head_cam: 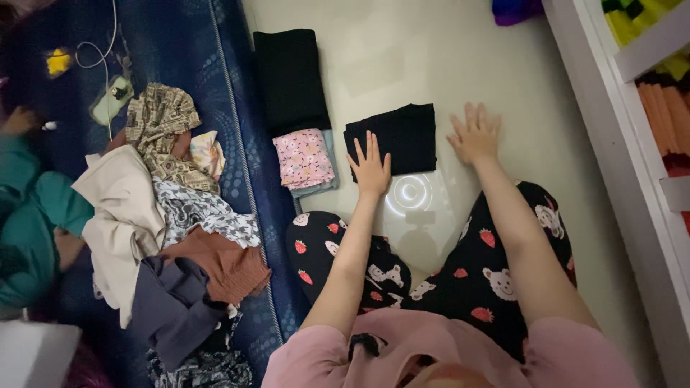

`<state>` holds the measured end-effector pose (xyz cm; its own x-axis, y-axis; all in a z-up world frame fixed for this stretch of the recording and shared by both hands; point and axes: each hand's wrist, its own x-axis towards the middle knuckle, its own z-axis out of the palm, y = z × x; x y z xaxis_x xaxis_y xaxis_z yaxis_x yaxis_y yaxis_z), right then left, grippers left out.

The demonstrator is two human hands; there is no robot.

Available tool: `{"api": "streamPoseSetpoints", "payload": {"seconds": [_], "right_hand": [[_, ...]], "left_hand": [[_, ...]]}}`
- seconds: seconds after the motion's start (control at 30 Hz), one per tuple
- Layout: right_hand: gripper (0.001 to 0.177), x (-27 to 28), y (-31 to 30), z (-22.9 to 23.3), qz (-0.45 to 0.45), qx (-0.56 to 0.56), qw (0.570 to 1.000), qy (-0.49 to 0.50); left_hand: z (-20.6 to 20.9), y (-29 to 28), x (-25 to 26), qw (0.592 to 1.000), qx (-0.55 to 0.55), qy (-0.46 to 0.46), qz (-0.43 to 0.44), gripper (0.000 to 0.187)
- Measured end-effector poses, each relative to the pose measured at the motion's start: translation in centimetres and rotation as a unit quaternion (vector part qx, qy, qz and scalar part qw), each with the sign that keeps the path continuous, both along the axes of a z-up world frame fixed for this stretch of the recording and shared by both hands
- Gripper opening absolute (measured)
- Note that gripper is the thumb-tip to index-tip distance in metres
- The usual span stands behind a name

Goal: Folding laundry while sitting on the floor.

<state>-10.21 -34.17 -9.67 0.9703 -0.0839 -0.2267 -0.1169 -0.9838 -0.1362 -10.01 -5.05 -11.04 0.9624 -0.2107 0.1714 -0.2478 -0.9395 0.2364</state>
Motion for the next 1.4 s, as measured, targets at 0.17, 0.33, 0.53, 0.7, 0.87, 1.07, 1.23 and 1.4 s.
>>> {"api": "streamPoseSetpoints", "payload": {"seconds": [0.17, 0.33, 0.53, 0.7, 0.87, 1.07, 1.23, 1.4], "right_hand": [[0.065, -0.7, -1.9, 0.6, -0.111, 0.018, 0.994, 0.003], [0.073, -1.9, -3.1, 3.1, -0.311, 0.055, 0.944, 0.093], [0.087, -2.7, -5.2, 3.5, -0.446, 0.122, 0.886, -0.016], [0.067, -1.8, -5.0, -0.9, -0.265, 0.093, 0.951, -0.133], [0.063, -3.0, 1.9, 5.2, -0.093, 0.08, 0.992, -0.034], [0.081, -3.0, -0.7, -1.8, -0.048, 0.049, 0.995, 0.076], [0.108, -3.2, -5.1, -1.9, -0.4, -0.091, 0.905, 0.118], [0.108, -4.0, -2.7, 3.9, -0.405, -0.049, 0.912, -0.032]], "left_hand": [[0.2, 0.0, 0.0, 1.0, 0.0, -0.002, -0.002, 0.074], [0.5, 0.0, -0.2, 1.0, -0.013, 0.003, -0.005, 0.074], [0.2, -0.1, 0.0, 1.0, -0.002, 0.01, -0.002, 0.074], [0.6, -0.1, -0.2, 1.0, 0.001, 0.01, -0.003, 0.074], [0.4, 0.0, -0.1, 1.0, 0.001, 0.011, -0.002, 0.074], [0.4, 0.1, 0.0, 1.0, 0.004, 0.003, -0.002, 0.074], [0.2, 0.6, 0.0, 1.0, -0.012, 0.014, -0.01, 0.074], [0.2, 0.9, -0.2, 1.0, -0.012, 0.017, -0.007, 0.074]]}}
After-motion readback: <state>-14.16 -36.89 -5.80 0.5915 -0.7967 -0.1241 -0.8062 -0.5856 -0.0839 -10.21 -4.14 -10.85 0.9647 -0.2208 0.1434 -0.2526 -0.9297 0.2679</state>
